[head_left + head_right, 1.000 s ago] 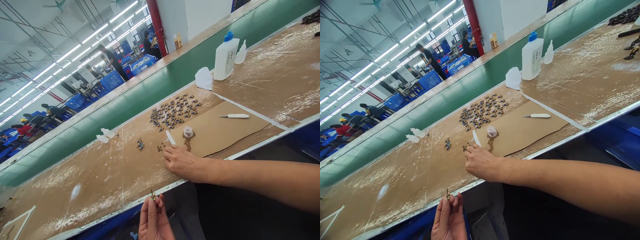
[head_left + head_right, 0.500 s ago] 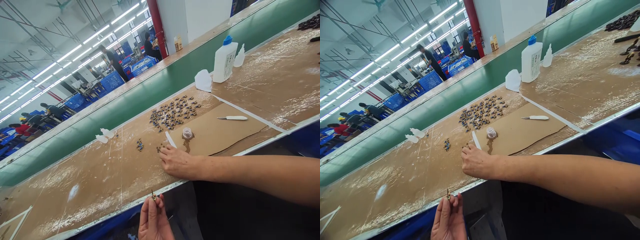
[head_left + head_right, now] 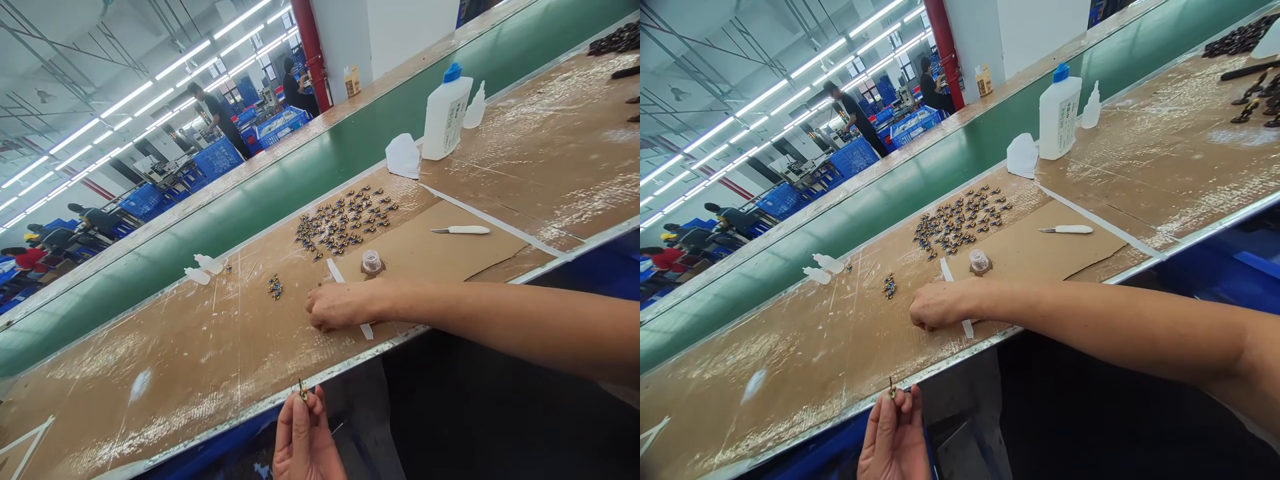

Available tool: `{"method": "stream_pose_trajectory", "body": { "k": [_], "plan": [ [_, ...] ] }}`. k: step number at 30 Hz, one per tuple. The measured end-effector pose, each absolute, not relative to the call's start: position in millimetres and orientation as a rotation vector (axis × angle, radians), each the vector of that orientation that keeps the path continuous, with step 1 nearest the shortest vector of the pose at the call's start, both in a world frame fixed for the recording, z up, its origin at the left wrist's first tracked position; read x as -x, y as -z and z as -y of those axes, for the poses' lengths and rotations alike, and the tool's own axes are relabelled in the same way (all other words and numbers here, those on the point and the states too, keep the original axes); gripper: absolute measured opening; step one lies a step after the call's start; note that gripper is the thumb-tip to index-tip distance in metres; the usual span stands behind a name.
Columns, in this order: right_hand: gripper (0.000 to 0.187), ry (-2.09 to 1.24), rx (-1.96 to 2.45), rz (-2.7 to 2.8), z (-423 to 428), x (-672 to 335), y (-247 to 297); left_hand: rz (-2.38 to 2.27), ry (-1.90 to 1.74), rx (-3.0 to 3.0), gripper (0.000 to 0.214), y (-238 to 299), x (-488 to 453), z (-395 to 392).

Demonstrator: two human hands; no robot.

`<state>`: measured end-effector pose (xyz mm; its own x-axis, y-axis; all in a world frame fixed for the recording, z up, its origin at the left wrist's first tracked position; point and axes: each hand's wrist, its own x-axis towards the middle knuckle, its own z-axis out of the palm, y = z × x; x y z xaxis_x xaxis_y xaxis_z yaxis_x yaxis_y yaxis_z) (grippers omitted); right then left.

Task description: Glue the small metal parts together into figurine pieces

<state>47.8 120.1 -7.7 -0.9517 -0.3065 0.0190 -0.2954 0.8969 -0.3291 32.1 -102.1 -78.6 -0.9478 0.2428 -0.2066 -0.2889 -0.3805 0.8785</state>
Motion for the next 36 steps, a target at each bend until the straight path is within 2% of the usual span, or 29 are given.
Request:
{"method": "stream_pose_trajectory", "body": {
  "k": [3,7,11,19,23,36],
  "plan": [
    [0.013,0.456,0.443,-3.009,-123,-47,8,-1.475,-2.36,0.221,0.034,79,-29,101],
    [0.006,0.435,0.397,-3.036,-124,-48,6,-1.475,-2.401,0.166,0.028,68,-40,96],
    [0.012,0.449,0.476,-3.116,-122,-60,3,-1.505,-2.394,0.126,0.022,63,-48,95],
    [0.019,0.39,0.776,-3.173,-116,-74,10,-1.499,-2.387,0.16,0.028,78,-34,102],
    [0.02,0.36,0.758,-3.189,-115,-73,10,-1.497,-2.357,0.203,0.032,80,-27,105],
    [0.021,0.329,0.698,-3.29,-119,-70,23,-1.534,-2.316,0.05,0.027,97,-19,111]
  ]
}}
